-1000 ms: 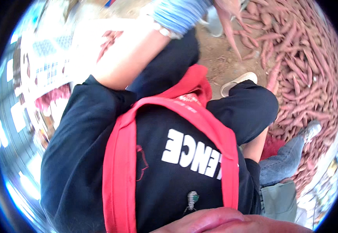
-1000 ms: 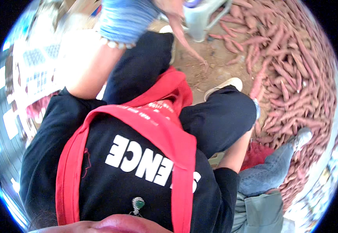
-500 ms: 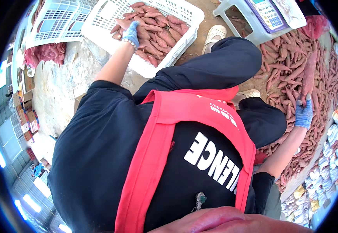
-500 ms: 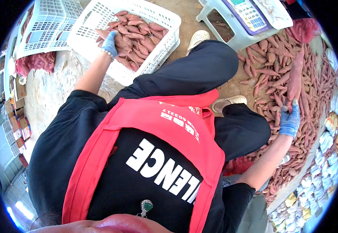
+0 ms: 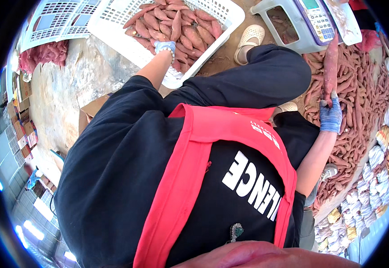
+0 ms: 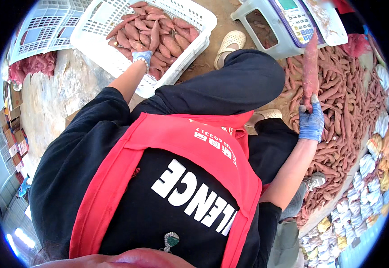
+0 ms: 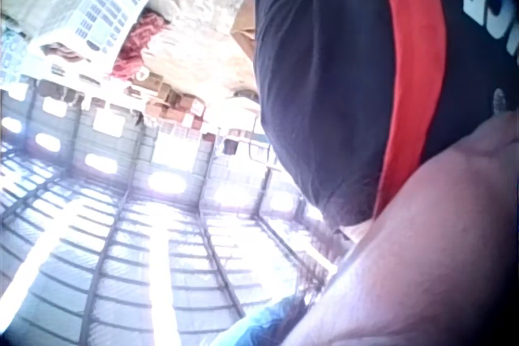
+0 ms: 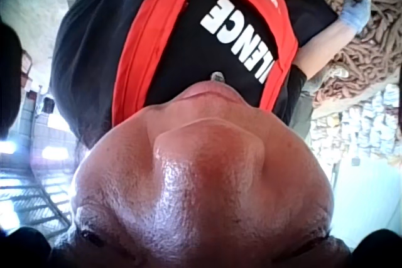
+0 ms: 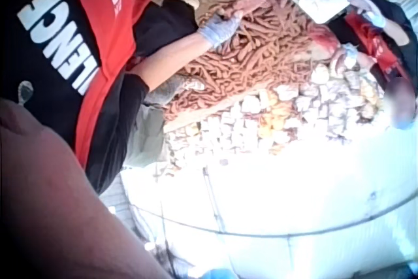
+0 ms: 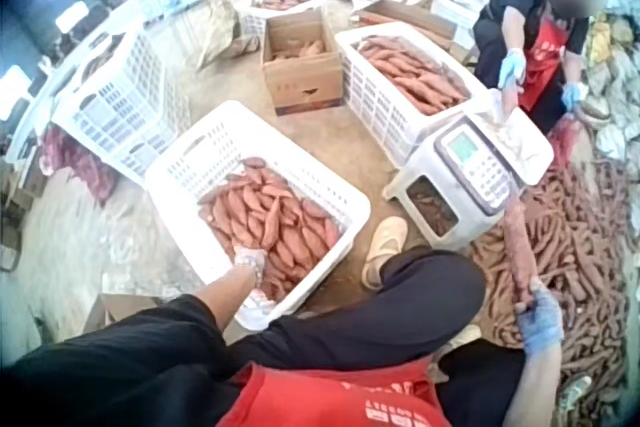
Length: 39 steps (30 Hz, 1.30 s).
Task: The person sits on the floor and sorts sweet potatoes by hand, picking them from a large pile and placing them into a white plastic basket. The person wears gloves and repeatedly transfers the vegetables from the floor to the basket.
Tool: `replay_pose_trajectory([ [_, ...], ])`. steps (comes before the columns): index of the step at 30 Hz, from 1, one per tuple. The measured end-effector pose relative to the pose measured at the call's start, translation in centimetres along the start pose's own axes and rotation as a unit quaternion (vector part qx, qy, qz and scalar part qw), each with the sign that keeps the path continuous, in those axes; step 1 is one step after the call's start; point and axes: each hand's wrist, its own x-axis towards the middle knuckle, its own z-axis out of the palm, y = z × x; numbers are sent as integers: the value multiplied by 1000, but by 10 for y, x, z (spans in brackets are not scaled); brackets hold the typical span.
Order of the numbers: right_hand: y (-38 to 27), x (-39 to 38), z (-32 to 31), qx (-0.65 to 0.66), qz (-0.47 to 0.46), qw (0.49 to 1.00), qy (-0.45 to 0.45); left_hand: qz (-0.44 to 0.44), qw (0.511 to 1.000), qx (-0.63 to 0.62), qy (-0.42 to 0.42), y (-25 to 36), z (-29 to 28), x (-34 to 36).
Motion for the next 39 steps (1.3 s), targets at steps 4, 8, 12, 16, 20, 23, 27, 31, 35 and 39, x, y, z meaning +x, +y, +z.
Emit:
replay_pose_trajectory([
  [4, 0, 5, -1, -37, -11, 999, 27, 36, 994, -79, 59, 10, -26, -23],
  [8, -4, 5, -3, -3, 3, 1000, -2, 201, 975, -62, 75, 20, -38, -44],
  [12, -4, 3, -8, -11, -9, 1000, 0, 460, 887, -17, 30, 35, -39, -49],
  [16, -2, 1, -9, -17, -13, 999, 37, 496, 859, 65, -111, 47, -27, -73],
  [20, 0, 2, -17, -11, -11, 999, 51, 366, 772, 307, -419, 27, 3, -83],
  [23, 1, 4, -20, -10, -1, 999, 35, 363, 711, 462, -387, -1, 16, -71],
  [27, 1, -1, 1, -28, -29, 999, 30, 395, 735, 427, -349, -10, 22, -46],
  [31, -2, -4, 11, -22, -27, 999, -1, 423, 833, 306, -182, 29, -11, -47],
  [35, 0, -9, 24, -16, -30, 997, -75, 350, 903, 247, -31, 44, -25, -25],
  [39, 2, -14, 34, -42, -38, 992, -110, 240, 938, 249, -29, 48, -11, 8],
])
